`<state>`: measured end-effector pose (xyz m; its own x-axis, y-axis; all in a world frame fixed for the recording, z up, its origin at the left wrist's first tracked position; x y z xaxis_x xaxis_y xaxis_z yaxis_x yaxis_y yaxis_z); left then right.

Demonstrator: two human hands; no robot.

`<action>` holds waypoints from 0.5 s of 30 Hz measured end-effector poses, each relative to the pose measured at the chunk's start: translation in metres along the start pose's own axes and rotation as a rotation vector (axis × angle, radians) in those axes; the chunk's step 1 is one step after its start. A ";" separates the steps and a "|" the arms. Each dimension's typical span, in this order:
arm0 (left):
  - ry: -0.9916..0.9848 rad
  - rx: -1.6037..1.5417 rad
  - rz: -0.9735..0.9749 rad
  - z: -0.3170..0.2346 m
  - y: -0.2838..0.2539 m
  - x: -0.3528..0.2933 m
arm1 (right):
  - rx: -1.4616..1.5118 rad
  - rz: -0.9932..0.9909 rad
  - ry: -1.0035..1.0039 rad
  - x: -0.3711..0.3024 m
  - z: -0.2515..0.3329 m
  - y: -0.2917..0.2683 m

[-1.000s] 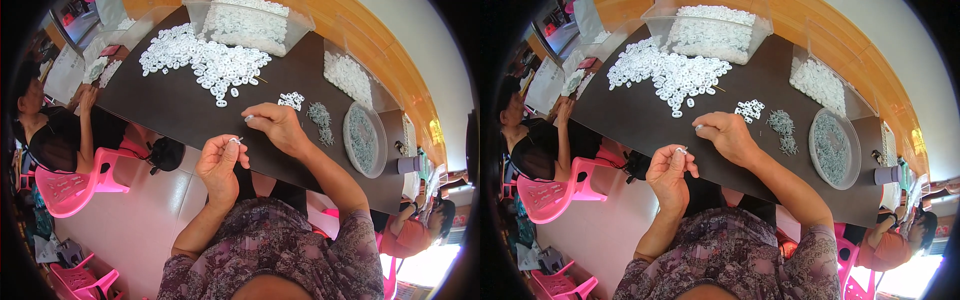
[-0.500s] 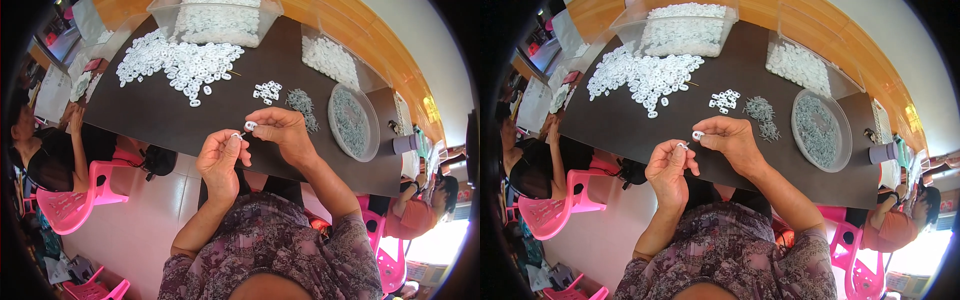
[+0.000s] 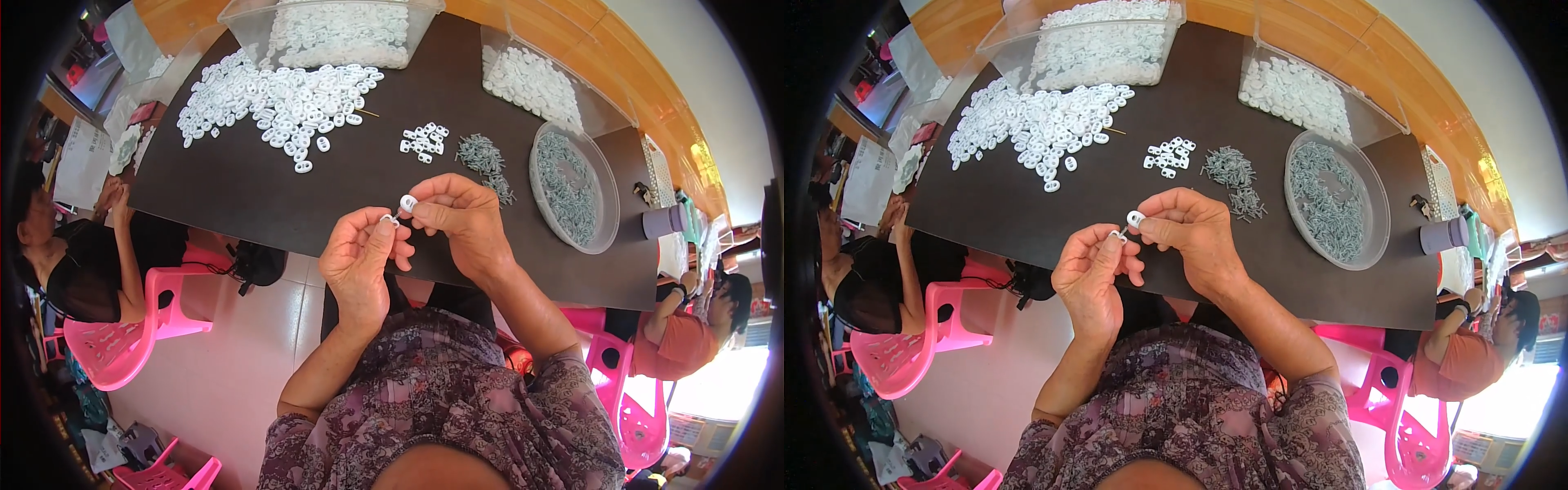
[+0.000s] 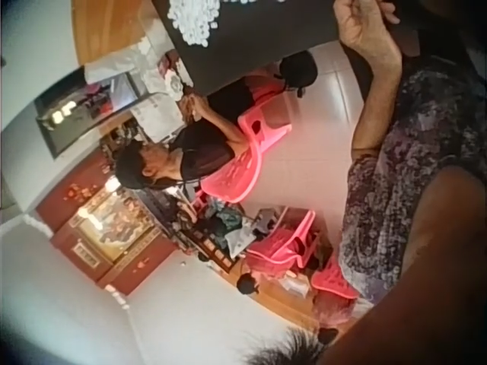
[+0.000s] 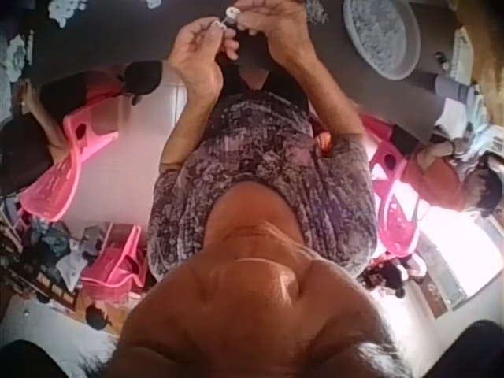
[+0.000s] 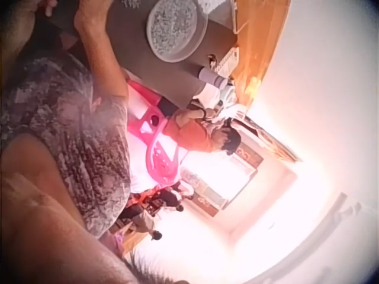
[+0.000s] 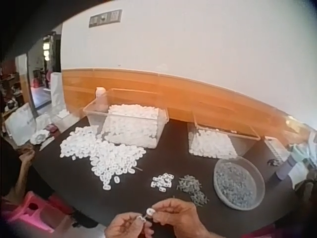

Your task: Assembling small white plastic components by inserting tiny metal pins into them.

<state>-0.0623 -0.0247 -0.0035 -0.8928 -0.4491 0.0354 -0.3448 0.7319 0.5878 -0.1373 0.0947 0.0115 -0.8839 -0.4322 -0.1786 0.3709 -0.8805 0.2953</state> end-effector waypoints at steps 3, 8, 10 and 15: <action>0.001 0.010 -0.001 -0.001 0.000 0.000 | 0.036 -0.009 0.036 0.000 -0.002 0.000; 0.006 0.061 -0.010 -0.002 0.000 -0.002 | 0.005 -0.005 0.030 0.000 -0.004 0.001; 0.008 0.070 -0.007 -0.002 0.000 -0.002 | 0.001 -0.011 0.027 0.000 -0.005 0.001; 0.013 0.093 -0.012 -0.001 0.000 -0.003 | -0.028 -0.029 0.015 -0.001 -0.003 0.002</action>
<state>-0.0590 -0.0234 -0.0024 -0.8849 -0.4642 0.0396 -0.3812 0.7704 0.5110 -0.1349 0.0925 0.0094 -0.8903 -0.4088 -0.2005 0.3530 -0.8978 0.2634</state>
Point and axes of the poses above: each hand's wrist, its own x-axis towards the middle knuckle, its own y-axis out of the palm, z = x × y, the point moved 9 cm from there along x, towards the middle knuckle, and after that the axes turned 3 degrees about y, right-handed, at the moved point
